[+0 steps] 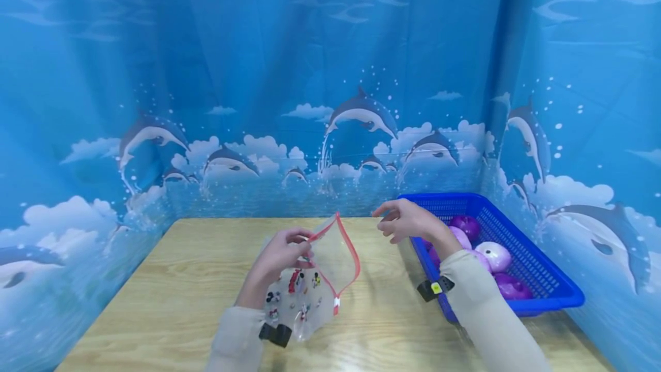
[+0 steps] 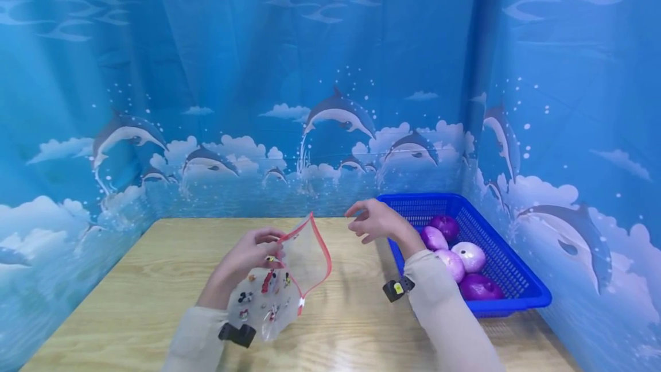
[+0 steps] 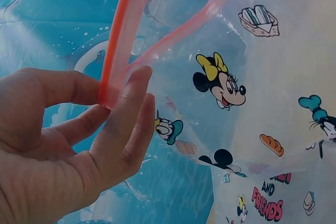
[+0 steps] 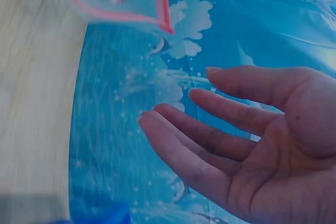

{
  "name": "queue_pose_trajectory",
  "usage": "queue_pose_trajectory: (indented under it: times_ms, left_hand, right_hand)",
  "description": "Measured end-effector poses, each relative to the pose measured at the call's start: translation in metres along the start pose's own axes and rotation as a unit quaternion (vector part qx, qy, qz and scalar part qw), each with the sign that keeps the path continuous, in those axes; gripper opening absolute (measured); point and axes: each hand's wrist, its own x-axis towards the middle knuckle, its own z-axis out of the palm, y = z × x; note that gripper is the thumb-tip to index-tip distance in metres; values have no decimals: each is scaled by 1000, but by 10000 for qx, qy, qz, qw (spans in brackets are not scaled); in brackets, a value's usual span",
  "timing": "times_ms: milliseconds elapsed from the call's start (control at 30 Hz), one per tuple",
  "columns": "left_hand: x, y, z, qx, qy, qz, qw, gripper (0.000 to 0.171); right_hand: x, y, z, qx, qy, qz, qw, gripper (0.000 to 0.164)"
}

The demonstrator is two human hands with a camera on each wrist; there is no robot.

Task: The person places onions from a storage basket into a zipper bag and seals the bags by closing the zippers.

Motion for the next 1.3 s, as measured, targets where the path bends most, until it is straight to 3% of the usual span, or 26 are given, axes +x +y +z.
queue_pose_trajectory:
  times_ms: [433,700,967,1300]
  left_hand:
    - [-1,-1,-1,39,30,23,10000,34]
    - [-1,-1,-1,-148,0,158,9998,35]
    - [-2,-1,1,-106,17,180,9998,33]
    - [-2,-2,1,-102,18,175,9998,33]
  right_hand:
    - [-12,15,-39,-988,-114,348,9944,40]
    - [-19,39,-61,-930,-429,687,9924,42]
    - [-18,63,-69,-1089,-623,1245,9843,46]
    - [-15,88,-68,-1133,-556,1593,9791,44]
